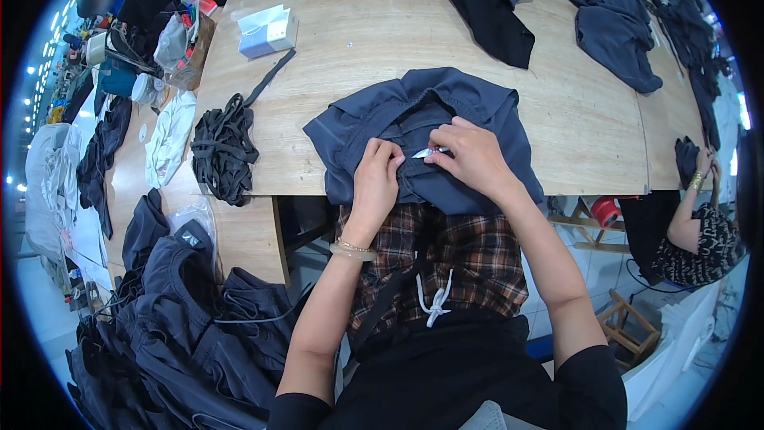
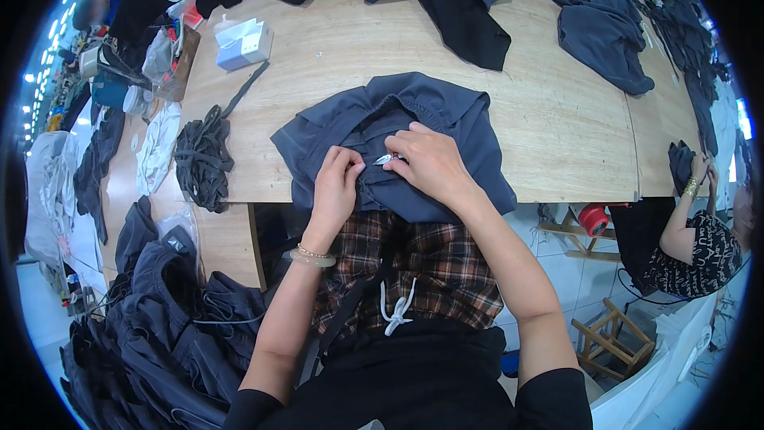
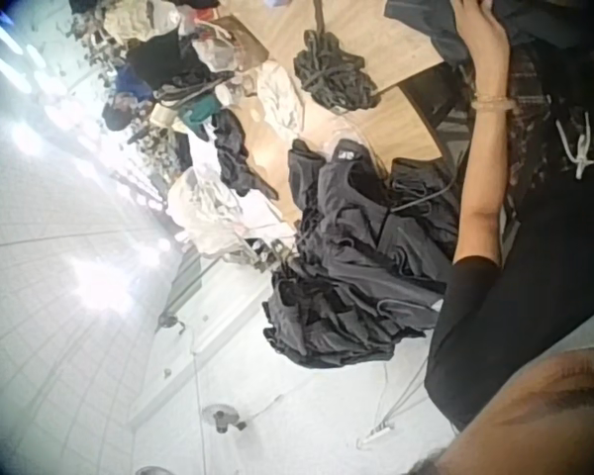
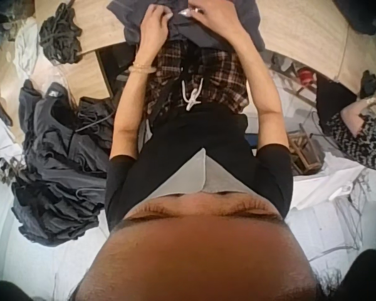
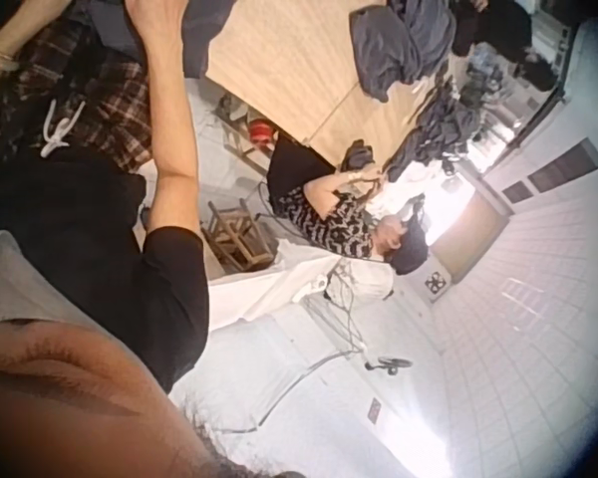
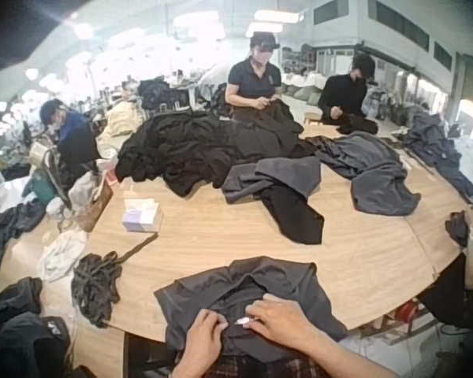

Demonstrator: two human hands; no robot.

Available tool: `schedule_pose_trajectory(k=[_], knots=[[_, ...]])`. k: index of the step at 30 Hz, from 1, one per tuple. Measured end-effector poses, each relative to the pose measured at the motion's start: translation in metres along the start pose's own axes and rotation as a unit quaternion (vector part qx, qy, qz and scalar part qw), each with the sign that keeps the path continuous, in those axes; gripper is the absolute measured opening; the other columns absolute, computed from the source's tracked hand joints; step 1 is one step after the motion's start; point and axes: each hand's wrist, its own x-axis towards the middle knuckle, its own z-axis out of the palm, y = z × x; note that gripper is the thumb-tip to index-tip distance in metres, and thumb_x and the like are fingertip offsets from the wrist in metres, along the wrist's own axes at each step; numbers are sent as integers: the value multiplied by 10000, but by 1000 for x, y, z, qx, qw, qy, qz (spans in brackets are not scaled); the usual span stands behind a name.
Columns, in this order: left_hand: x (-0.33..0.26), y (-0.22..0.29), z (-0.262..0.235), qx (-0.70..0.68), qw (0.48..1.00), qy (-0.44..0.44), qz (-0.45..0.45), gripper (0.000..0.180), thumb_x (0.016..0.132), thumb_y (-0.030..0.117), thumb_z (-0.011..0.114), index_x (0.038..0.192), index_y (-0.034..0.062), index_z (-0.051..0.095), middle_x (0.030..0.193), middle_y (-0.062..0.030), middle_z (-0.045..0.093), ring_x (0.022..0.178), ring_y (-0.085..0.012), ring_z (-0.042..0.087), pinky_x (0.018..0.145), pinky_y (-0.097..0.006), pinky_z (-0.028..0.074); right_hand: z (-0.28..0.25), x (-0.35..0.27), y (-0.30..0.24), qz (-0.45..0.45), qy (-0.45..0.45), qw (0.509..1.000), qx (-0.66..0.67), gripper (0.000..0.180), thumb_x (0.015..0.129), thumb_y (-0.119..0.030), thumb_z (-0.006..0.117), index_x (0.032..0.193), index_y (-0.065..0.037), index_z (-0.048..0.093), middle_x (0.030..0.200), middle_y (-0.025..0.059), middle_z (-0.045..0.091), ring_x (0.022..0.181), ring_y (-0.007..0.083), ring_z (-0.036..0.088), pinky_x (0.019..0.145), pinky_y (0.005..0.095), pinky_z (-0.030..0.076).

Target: The person uses a small red utility knife to trim loose threads and excess fabric from the waistband and seams of a pair of dark grey sweatpants. The person repeatedly inspects the garment, pulls at threads, and cuts them with the blade while working at a wooden table in a garment workshop.

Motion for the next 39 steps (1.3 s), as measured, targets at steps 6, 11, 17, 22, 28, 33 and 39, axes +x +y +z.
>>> schedule_pose_trajectory(k=[6,11,17,22,28,33,39], knots=[[1,4,-3,-5,1000,-13,-24,46,927,-2,619,966,-12,596,961,-154,566,848,-353,604,759,-411,490,1,5,-6,-8,-11,1000,2,238,788,-233,797,877,-86,632,853,15,670,862,228,613,710,378,530],[1,4,-4,-2,1000,-13,-22,41,932,7,613,961,-9,590,958,-167,574,879,-390,613,766,-438,495,6,8,-8,-22,-9,1000,-10,228,805,-246,785,867,-87,634,844,14,665,852,225,611,699,375,521],[5,-3,-6,-72,994,4,-83,25,967,-14,575,947,-29,573,822,-148,610,715,-249,636,665,-356,517,9,7,-6,-8,11,1000,-4,229,809,-248,777,870,-85,627,842,27,657,865,236,613,706,375,522],[6,-4,-6,-50,995,3,-84,48,996,-8,564,962,-39,577,805,-102,630,706,-149,633,664,-288,533,13,8,-10,-11,20,1000,-18,237,806,-241,776,881,-82,618,857,33,647,879,241,612,717,377,526],[6,-3,-4,-79,992,15,-101,47,994,6,578,967,-32,580,817,-95,629,703,-143,629,661,-285,531,16,8,-13,1,20,1000,-18,243,804,-244,778,891,-79,622,861,33,648,885,244,613,730,376,529],[2,6,-10,-19,997,27,-75,68,951,18,646,949,-32,600,834,-129,640,703,-185,635,661,-321,520,19,2,-6,37,20,999,19,252,814,-258,779,905,-75,632,860,43,667,881,252,624,731,386,524],[2,2,-12,82,996,16,-21,89,894,6,700,877,-28,620,791,-136,643,707,-211,643,664,-333,512,23,-2,-1,77,25,996,40,272,816,-289,792,919,-75,659,852,54,682,863,249,644,723,385,514]])
